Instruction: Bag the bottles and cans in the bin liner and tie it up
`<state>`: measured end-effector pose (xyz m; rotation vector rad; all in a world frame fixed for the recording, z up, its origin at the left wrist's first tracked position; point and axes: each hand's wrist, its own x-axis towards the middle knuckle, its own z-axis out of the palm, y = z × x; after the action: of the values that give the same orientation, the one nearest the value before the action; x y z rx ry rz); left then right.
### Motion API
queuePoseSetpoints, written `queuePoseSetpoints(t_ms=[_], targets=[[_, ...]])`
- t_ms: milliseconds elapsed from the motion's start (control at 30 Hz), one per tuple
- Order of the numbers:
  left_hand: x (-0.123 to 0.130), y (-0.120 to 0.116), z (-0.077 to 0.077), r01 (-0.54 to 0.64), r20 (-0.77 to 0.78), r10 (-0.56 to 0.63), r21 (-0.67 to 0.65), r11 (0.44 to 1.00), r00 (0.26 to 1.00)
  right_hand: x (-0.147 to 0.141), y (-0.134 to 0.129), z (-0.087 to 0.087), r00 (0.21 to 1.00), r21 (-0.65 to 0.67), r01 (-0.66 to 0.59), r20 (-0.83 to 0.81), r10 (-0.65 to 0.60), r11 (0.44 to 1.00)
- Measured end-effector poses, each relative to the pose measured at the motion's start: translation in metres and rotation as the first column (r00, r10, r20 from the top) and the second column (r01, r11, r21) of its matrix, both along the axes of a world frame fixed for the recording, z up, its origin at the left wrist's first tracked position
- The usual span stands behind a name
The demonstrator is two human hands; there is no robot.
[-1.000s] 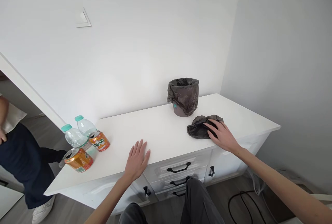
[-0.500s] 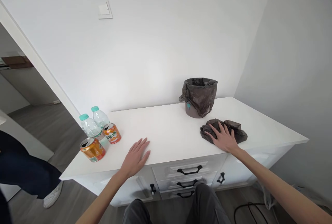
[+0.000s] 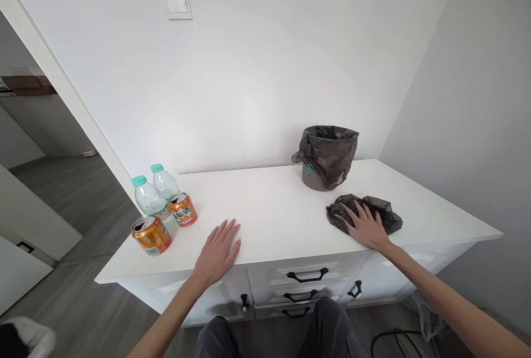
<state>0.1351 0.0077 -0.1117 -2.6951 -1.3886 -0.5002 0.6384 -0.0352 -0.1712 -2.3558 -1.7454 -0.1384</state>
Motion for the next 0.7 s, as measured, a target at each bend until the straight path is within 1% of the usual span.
queuePoseSetpoints(t_ms=[300,500,600,700], targets=[[-0.001,-0.002,-0.001,0.005,0.026,-0.005,0.001,1.000,1.000,0.002,0.000,-0.005,1.000,0.009,-0.009,0.020,0.009,1.000],[-0.001,-0.002,-0.001,0.009,0.032,-0.009,0.005,1.000,0.999,0.000,-0.002,-0.003,0.999,0.046,-0.018,-0.033,0.020,0.999],[-0.001,-0.004,-0.001,0.003,0.023,-0.003,-0.006,1.000,1.000,-0.003,-0.006,0.001,0.995,0.098,-0.024,-0.097,0.033,0.995],[-0.001,-0.004,0.000,0.005,0.030,-0.005,0.000,1.000,1.000,-0.005,-0.010,0.006,0.990,0.206,-0.035,-0.126,0.062,0.978]])
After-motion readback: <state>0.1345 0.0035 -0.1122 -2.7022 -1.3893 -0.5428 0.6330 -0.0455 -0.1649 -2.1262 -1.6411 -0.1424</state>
